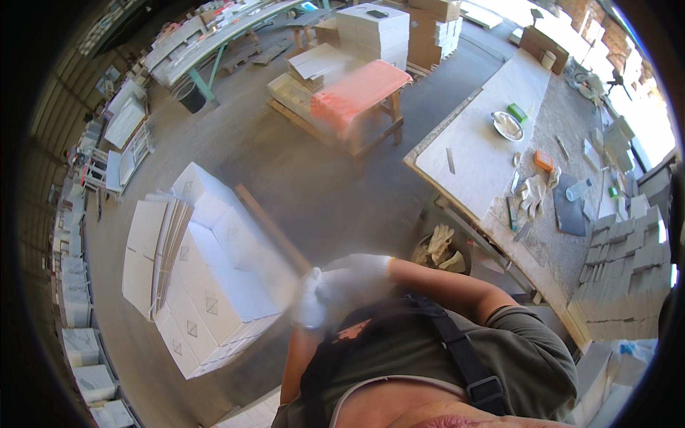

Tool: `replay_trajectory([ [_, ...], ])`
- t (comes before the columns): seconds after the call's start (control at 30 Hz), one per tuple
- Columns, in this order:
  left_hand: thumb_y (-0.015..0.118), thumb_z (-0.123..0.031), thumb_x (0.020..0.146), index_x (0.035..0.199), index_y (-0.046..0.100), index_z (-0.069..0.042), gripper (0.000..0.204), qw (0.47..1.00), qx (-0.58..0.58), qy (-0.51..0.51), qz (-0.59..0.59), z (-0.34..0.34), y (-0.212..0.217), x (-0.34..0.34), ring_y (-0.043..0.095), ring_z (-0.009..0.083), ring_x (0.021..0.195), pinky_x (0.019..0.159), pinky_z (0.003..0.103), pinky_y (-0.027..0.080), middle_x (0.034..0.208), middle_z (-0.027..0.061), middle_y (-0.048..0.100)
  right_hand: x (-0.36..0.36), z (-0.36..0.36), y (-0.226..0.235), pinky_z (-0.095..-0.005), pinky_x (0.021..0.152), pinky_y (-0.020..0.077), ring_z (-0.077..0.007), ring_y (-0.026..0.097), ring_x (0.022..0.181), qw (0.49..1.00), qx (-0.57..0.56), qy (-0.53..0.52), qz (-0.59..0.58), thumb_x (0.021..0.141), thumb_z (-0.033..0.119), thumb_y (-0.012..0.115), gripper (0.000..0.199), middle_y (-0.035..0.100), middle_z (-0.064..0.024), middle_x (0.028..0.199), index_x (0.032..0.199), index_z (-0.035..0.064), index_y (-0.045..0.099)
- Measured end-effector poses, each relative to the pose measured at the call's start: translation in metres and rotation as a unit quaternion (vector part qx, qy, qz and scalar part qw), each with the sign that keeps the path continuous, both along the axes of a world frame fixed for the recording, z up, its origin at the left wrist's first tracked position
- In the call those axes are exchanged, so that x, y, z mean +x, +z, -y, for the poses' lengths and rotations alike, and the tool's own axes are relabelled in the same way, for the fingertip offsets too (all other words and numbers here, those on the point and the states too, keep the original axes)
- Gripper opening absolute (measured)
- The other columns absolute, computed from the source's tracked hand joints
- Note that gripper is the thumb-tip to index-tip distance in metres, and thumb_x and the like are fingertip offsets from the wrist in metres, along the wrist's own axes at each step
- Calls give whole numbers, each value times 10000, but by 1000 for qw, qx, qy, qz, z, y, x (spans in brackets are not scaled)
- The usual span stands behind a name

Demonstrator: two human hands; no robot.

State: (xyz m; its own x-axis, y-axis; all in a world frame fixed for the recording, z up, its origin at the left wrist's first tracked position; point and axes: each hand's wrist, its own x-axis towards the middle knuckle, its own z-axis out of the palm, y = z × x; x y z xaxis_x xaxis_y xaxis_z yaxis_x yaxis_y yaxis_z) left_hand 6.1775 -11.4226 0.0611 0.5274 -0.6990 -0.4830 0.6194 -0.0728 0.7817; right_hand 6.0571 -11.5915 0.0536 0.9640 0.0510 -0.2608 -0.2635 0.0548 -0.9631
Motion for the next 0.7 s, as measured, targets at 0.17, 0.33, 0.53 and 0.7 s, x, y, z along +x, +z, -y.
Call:
replay_trajectory([
  [0.17,469,-396,1070,551,423,-196,558,985,-52,91,-136,83,46,106,511,159,537,578,351,477,499,-28,462,26,56,26,-388,1132,391,-269,535,1317,967,-162,-37,192,911,327,702,674,581,-142,1412,1474,28,483],
  [0.33,519,-362,1059,772,602,-99,398,998,-50,38,8,154,23,162,627,256,593,648,394,552,659,66,628,50,124,85,-413,1014,450,-344,593,1196,948,-48,-145,279,964,325,638,536,627,-180,1319,1438,107,516],
  [0.53,484,-491,1056,1057,686,-4,527,974,17,-129,184,232,-36,235,655,207,877,819,367,525,965,91,700,152,223,113,-454,929,497,-401,628,1097,956,-265,-64,103,1000,224,547,319,682,-188,1189,1296,113,594],
  [0.7,613,-565,964,1047,706,-27,552,969,26,-142,200,296,-42,259,584,118,774,683,282,440,842,-19,632,192,296,83,-458,914,511,-398,643,1082,965,-241,5,98,973,169,557,329,702,-192,1143,1284,91,632],
])
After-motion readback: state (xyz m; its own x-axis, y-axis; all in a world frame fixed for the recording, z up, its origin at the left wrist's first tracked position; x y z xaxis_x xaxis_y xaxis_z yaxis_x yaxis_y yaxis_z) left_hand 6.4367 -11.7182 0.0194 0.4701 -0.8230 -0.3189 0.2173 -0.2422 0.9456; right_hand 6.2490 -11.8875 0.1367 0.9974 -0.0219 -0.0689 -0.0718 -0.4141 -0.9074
